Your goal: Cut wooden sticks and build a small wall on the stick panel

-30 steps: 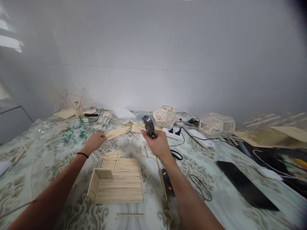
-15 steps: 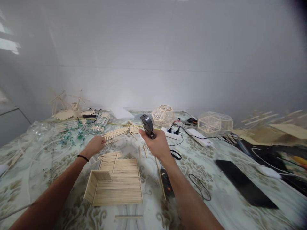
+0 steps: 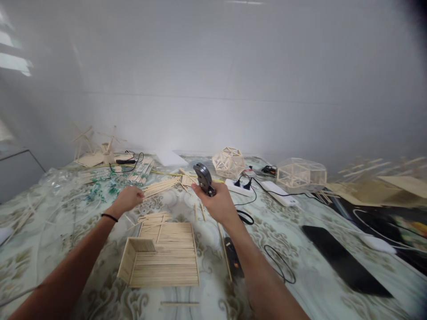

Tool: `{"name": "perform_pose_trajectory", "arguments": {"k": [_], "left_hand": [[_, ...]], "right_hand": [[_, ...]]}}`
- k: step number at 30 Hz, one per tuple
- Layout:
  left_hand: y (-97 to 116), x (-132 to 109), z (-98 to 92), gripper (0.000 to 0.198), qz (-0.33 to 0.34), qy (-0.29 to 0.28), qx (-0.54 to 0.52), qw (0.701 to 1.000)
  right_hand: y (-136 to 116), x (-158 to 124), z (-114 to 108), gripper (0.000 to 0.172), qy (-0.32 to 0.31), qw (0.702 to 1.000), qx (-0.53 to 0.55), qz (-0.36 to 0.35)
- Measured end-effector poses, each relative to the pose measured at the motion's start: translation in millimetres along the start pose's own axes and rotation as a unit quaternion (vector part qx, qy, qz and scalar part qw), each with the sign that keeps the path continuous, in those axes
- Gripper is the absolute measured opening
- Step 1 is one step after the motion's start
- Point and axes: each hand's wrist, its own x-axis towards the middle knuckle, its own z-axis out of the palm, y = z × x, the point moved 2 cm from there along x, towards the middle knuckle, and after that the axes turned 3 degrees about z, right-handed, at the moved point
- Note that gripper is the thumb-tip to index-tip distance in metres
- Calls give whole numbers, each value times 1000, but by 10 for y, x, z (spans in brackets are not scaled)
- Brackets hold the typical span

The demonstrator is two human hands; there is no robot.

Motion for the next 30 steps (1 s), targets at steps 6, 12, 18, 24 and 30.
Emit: {"name": "perform_pose_trajectory", "arguments": {"k": [6,12,18,24,30], "left_hand": [[464,-210,-358,30,74,-36,-148,986],[853,-446,-480,22,129,-94,-319,934],[895,-491,-507,14,137,-112,-387,905],[837,-491,-563,23,75,-16,-544,835],[1142,-664,-490,29,111,-94,-470,871]], "right_hand": [[42,-91,252,39,-16,984,-84,-158],[9,-180,356,40,34,935,-206,-286],[11,-142,258,34,47,939,-175,-292],[-70,-144,272,13,29,987,83,-136],[-260,-206,331,27,-33,944,324,51]]}}
